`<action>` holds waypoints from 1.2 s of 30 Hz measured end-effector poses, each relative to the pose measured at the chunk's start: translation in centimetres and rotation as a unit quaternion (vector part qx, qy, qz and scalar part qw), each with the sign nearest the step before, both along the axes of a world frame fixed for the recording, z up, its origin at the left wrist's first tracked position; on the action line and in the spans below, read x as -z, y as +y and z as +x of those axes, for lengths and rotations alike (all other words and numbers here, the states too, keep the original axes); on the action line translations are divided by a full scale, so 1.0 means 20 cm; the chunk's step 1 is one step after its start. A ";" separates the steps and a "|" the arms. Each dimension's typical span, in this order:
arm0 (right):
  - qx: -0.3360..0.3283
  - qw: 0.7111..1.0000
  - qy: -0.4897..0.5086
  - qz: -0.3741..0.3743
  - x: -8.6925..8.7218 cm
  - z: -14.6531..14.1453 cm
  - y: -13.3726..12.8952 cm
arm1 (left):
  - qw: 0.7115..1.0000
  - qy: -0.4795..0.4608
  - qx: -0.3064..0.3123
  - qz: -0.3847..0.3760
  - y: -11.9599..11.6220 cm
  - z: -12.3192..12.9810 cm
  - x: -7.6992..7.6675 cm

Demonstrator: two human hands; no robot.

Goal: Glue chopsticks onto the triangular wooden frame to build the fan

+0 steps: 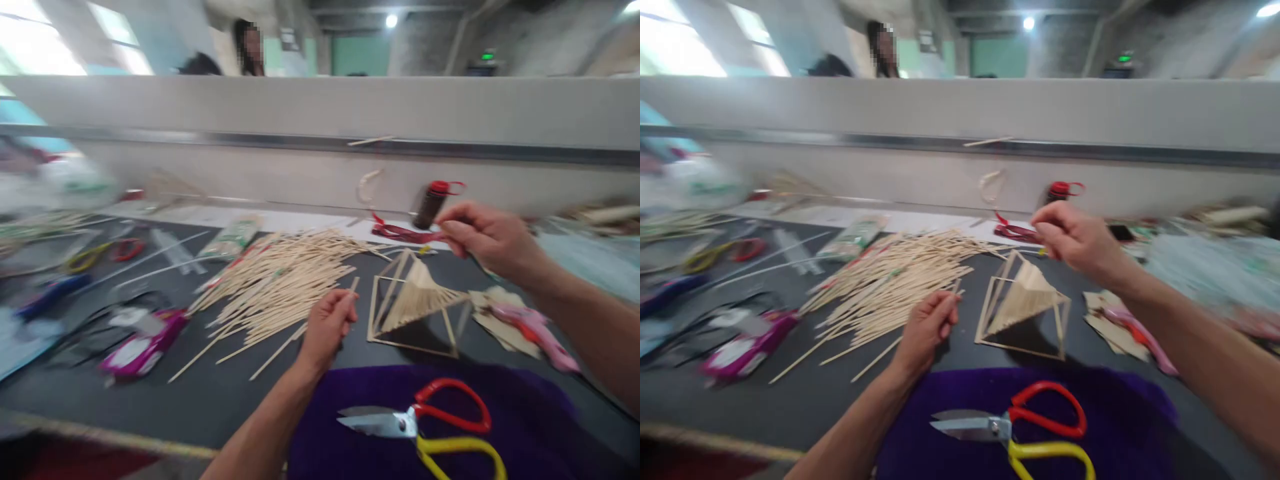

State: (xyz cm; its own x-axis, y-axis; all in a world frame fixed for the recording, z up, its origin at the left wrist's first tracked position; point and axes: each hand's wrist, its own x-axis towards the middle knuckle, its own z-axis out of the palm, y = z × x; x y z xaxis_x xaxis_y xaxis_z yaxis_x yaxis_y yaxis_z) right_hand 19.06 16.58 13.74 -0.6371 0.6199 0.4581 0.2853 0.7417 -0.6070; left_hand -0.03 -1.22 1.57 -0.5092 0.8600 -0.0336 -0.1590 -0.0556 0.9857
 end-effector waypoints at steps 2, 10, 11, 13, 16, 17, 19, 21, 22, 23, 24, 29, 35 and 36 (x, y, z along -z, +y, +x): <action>-0.026 0.999 0.018 -0.010 0.02 0.05 -0.11 | 1.000 0.023 -0.011 -0.014 -0.01 0.01 -0.01; -0.121 0.992 0.018 0.007 0.16 0.25 -0.29 | 0.996 0.057 -0.065 -0.010 0.11 -0.02 0.00; -0.102 0.994 0.018 0.017 0.19 0.30 -0.29 | 0.996 0.065 -0.066 -0.005 0.11 -0.02 0.01; -0.044 0.998 0.005 0.047 0.23 0.41 -0.25 | 0.995 0.076 -0.069 -0.012 0.10 -0.01 0.01; 0.072 0.989 -0.100 0.078 0.27 0.63 -0.10 | 0.993 0.083 -0.077 -0.034 0.09 0.03 -0.03; 0.128 0.975 -0.162 0.082 0.28 0.72 -0.04 | 0.993 0.085 -0.075 -0.044 0.09 0.04 -0.06; 0.250 0.905 -0.335 0.077 0.26 0.91 0.07 | 0.992 0.083 -0.048 -0.076 0.07 0.09 -0.11; 0.336 0.828 -0.446 0.058 0.24 1.08 0.15 | 0.992 0.078 -0.026 -0.096 0.06 0.12 -0.16; 0.361 0.808 -0.463 0.051 0.23 1.16 0.19 | 0.992 0.077 -0.023 -0.102 0.06 0.13 -0.17; 0.383 0.792 -0.473 0.046 0.22 1.22 0.21 | 0.991 0.078 -0.021 -0.106 0.06 0.14 -0.18; 0.402 0.783 -0.473 0.046 0.21 1.27 0.23 | 0.991 0.080 -0.019 -0.108 0.06 0.15 -0.17; 0.417 0.823 -0.371 0.101 0.16 1.17 0.23 | 0.993 0.079 -0.034 -0.086 0.06 0.11 -0.11; 0.091 0.988 -0.067 0.108 0.03 0.54 -0.11 | 0.999 -0.011 0.033 -0.017 0.01 0.11 -0.07; 0.045 0.992 -0.048 0.110 0.00 0.45 -0.17 | 0.999 -0.023 0.046 -0.004 0.00 0.11 -0.07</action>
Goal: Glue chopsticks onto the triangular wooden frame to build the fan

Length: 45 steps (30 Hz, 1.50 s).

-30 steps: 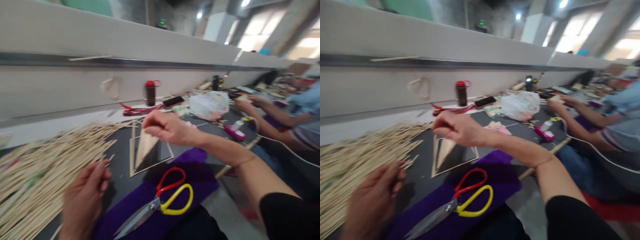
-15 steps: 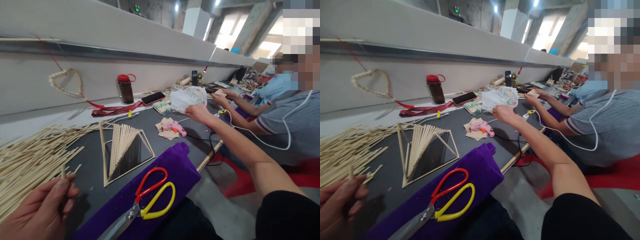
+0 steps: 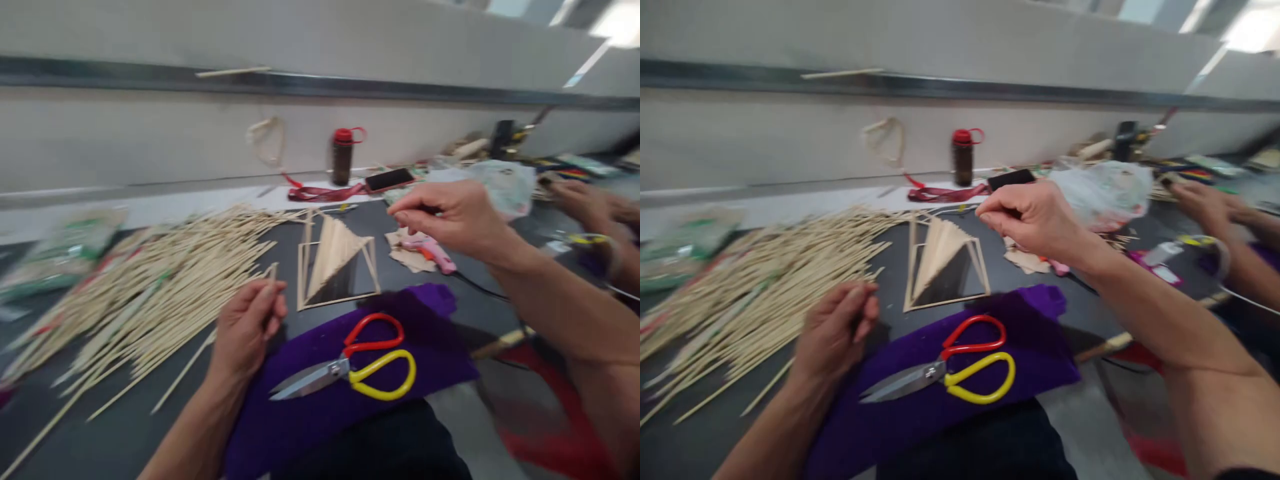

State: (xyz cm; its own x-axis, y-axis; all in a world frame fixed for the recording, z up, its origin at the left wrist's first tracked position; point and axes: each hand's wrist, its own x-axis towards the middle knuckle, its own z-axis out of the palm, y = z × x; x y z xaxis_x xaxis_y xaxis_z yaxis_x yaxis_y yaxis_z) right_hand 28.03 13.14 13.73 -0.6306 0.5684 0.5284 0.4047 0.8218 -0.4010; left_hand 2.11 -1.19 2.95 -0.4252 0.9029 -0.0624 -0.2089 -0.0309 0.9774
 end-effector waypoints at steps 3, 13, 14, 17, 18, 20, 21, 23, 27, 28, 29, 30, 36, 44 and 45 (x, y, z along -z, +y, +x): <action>-0.112 0.993 -0.010 0.032 -0.06 -0.24 -0.13 | 0.999 -0.032 0.019 0.027 -0.01 -0.01 0.01; -0.280 0.953 -0.059 -0.101 -0.01 -0.80 -0.24 | 0.987 -0.081 0.038 0.137 -0.06 -0.02 -0.02; -0.288 0.944 -0.043 -0.153 -0.01 -0.80 -0.24 | 0.985 -0.086 0.033 0.144 -0.06 -0.02 -0.03; -0.299 0.912 -0.003 -0.281 -0.01 -0.78 -0.26 | 0.982 -0.100 0.031 0.157 -0.07 -0.02 -0.04; -0.295 0.906 0.003 -0.304 0.00 -0.78 -0.26 | 0.982 -0.104 0.036 0.156 -0.07 -0.02 -0.04; -0.282 0.904 0.011 -0.321 0.01 -0.77 -0.27 | 0.981 -0.110 0.049 0.151 -0.07 -0.02 -0.04; -0.276 0.906 0.013 -0.320 0.01 -0.76 -0.27 | 0.981 -0.112 0.053 0.149 -0.07 -0.02 -0.04; -0.264 0.915 0.017 -0.304 0.01 -0.76 -0.28 | 0.982 -0.111 0.054 0.142 -0.08 -0.02 -0.03; -0.207 0.945 0.090 -0.238 -0.08 -0.71 -0.24 | 0.990 -0.069 0.059 0.110 -0.07 -0.03 -0.02; -0.188 0.949 0.132 -0.218 -0.12 -0.68 -0.20 | 0.991 -0.054 0.064 0.101 -0.06 -0.03 -0.01; -0.169 0.949 0.175 -0.201 -0.15 -0.65 -0.15 | 0.993 -0.037 0.069 0.092 -0.06 -0.03 -0.01; -0.154 0.945 0.216 -0.189 -0.18 -0.61 -0.09 | 0.994 -0.019 0.074 0.082 -0.05 -0.03 0.00; -0.041 0.920 0.267 -0.283 -0.16 -0.41 0.32 | 0.996 0.060 0.071 0.005 0.03 -0.06 0.07; -0.061 0.897 0.240 -0.365 0.14 -0.42 0.42 | 0.992 0.027 0.084 -0.094 0.13 -0.10 0.21; -0.060 0.899 0.230 -0.367 0.16 -0.43 0.41 | 0.990 0.017 0.097 -0.099 0.13 -0.10 0.21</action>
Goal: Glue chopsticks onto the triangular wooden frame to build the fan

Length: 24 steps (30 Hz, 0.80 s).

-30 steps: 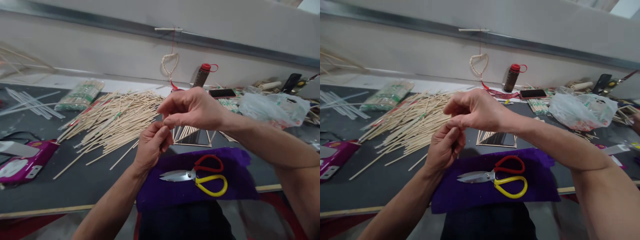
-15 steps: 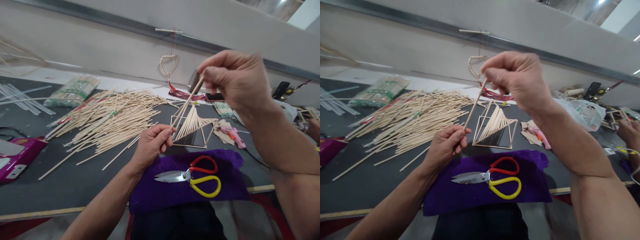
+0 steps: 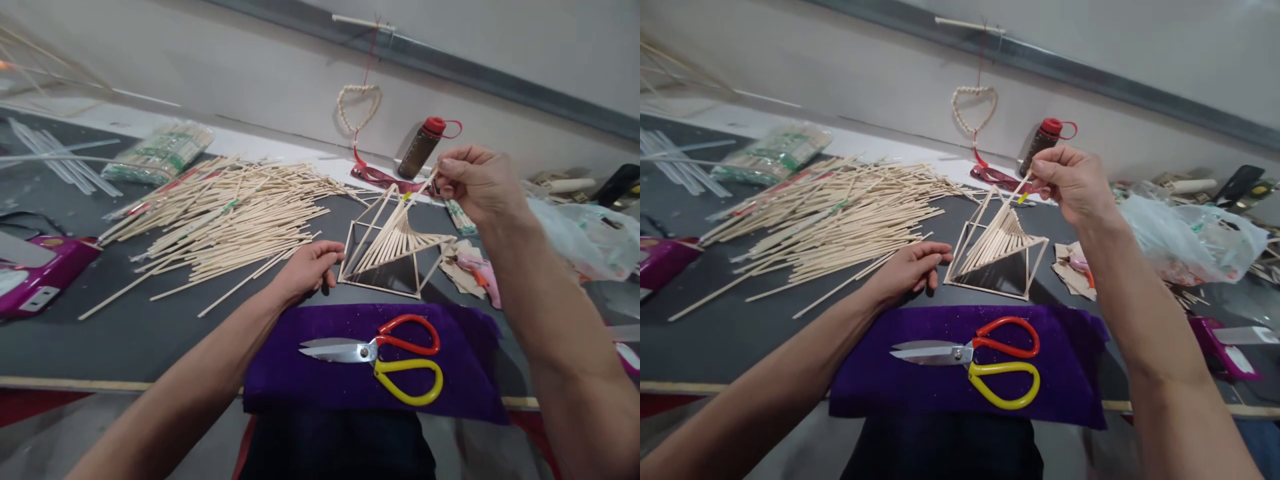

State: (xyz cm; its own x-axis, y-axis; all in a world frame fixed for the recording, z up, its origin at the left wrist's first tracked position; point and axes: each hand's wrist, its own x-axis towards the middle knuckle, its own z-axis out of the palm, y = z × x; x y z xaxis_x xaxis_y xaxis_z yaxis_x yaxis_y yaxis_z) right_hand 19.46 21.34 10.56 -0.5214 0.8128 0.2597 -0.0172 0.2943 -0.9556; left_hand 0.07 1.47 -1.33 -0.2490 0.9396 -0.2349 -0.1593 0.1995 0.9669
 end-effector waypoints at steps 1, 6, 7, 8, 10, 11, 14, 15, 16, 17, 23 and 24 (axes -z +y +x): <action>-0.003 1.000 -0.008 0.000 0.01 -0.01 -0.01 | 1.000 -0.012 0.012 -0.003 0.00 0.00 0.00; 0.002 1.000 -0.030 0.009 0.05 -0.05 -0.06 | 0.995 -0.059 0.074 -0.013 0.02 0.00 -0.02; 0.004 0.999 -0.033 0.017 0.05 -0.06 -0.06 | 0.994 -0.062 0.088 -0.021 0.03 0.00 -0.03; 0.005 0.999 -0.035 0.025 0.06 -0.07 -0.07 | 0.992 -0.064 0.104 -0.030 0.03 0.00 -0.04; 0.006 0.999 -0.038 0.037 0.08 -0.08 -0.08 | 0.988 -0.070 0.131 -0.046 0.04 -0.01 -0.05; 0.005 0.998 -0.038 0.040 0.08 -0.09 -0.08 | 0.987 -0.073 0.138 -0.047 0.04 -0.01 -0.05; -0.003 0.998 -0.043 0.039 0.10 -0.09 -0.10 | 0.985 -0.079 0.148 -0.032 0.05 -0.02 -0.04; -0.004 0.998 -0.045 0.037 0.10 -0.09 -0.10 | 0.985 -0.078 0.149 -0.029 0.05 -0.02 -0.04; -0.005 0.998 -0.047 0.034 0.11 -0.09 -0.10 | 0.986 -0.074 0.146 -0.027 0.05 -0.02 -0.03; -0.005 0.998 -0.049 0.032 0.11 -0.09 -0.11 | 0.988 -0.065 0.138 -0.027 0.05 -0.02 -0.03; -0.013 0.997 -0.062 0.033 0.12 -0.11 -0.13 | 0.995 0.020 0.088 -0.032 0.03 -0.02 -0.02; -0.016 0.997 -0.064 0.033 0.12 -0.11 -0.13 | 0.995 0.029 0.091 -0.034 0.03 -0.02 -0.02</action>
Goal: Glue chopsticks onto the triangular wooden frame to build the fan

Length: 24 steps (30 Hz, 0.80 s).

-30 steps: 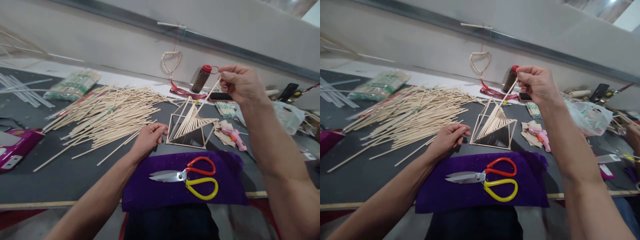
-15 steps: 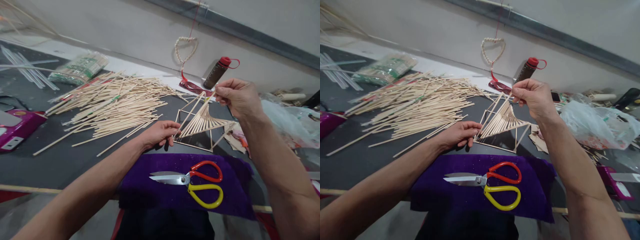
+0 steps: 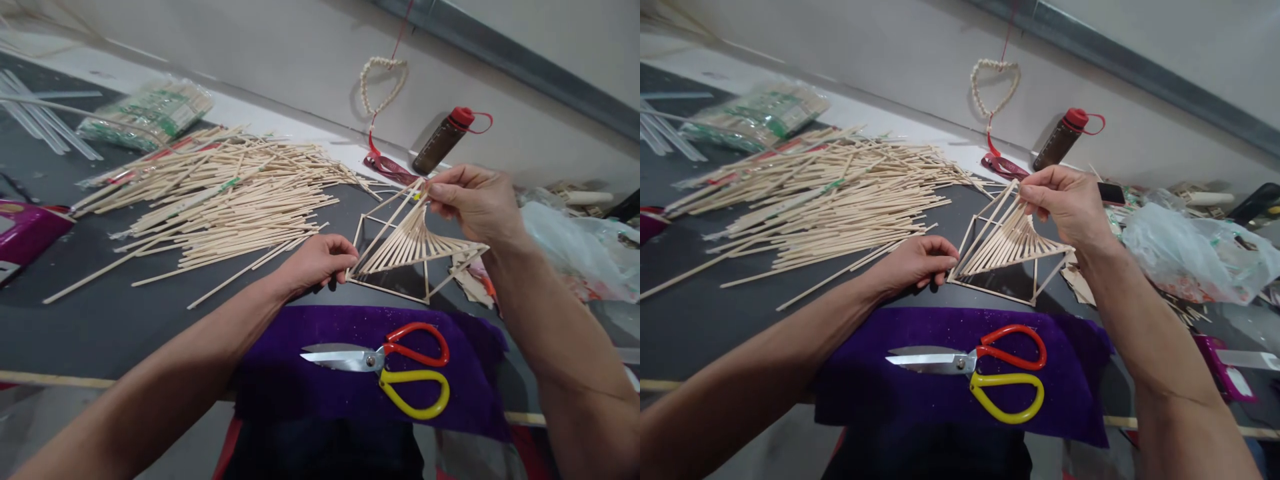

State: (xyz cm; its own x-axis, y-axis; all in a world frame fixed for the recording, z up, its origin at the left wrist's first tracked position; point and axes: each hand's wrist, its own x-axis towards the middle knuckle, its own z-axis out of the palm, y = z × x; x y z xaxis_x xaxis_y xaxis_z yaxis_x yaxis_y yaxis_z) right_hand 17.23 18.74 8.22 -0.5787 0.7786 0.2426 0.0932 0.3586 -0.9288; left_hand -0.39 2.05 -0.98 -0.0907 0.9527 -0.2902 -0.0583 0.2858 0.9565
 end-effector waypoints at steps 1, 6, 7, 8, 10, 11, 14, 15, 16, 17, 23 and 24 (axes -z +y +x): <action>-0.003 1.000 -0.003 0.001 0.00 0.00 0.00 | 1.000 0.010 0.005 -0.003 0.00 0.00 0.00; -0.002 1.000 -0.014 0.001 0.01 0.00 0.00 | 0.998 0.051 0.021 -0.006 0.00 0.00 0.01; 0.000 1.000 -0.015 0.001 0.01 0.00 0.00 | 0.998 0.053 0.021 -0.003 0.00 0.00 0.01; 0.001 1.000 -0.017 0.002 0.01 0.00 0.00 | 0.998 0.052 0.020 -0.001 0.00 0.00 0.01; 0.005 1.000 -0.020 0.007 0.01 0.00 0.01 | 0.999 0.044 0.014 0.004 0.00 0.00 0.02; 0.007 1.000 -0.023 0.010 0.01 0.00 0.01 | 0.999 0.038 0.011 0.007 0.00 0.00 0.02; 0.010 0.999 -0.027 0.018 0.01 0.00 0.00 | 0.999 0.013 0.022 0.022 0.00 0.00 0.03; 0.010 0.999 -0.029 0.021 0.01 0.00 0.00 | 0.999 0.004 0.035 0.026 0.01 -0.01 0.03; 0.010 0.999 -0.031 0.022 0.01 0.00 0.00 | 0.998 -0.003 0.049 0.028 0.01 -0.01 0.03; 0.010 0.999 -0.033 0.024 0.01 -0.01 0.00 | 0.998 -0.011 0.062 0.028 0.01 -0.01 0.04; 0.014 0.999 -0.039 0.004 0.01 -0.01 -0.01 | 0.994 -0.035 0.101 0.032 0.04 -0.03 0.06; 0.013 0.999 -0.038 0.006 0.01 -0.01 -0.01 | 0.993 -0.034 0.108 0.031 0.04 -0.03 0.06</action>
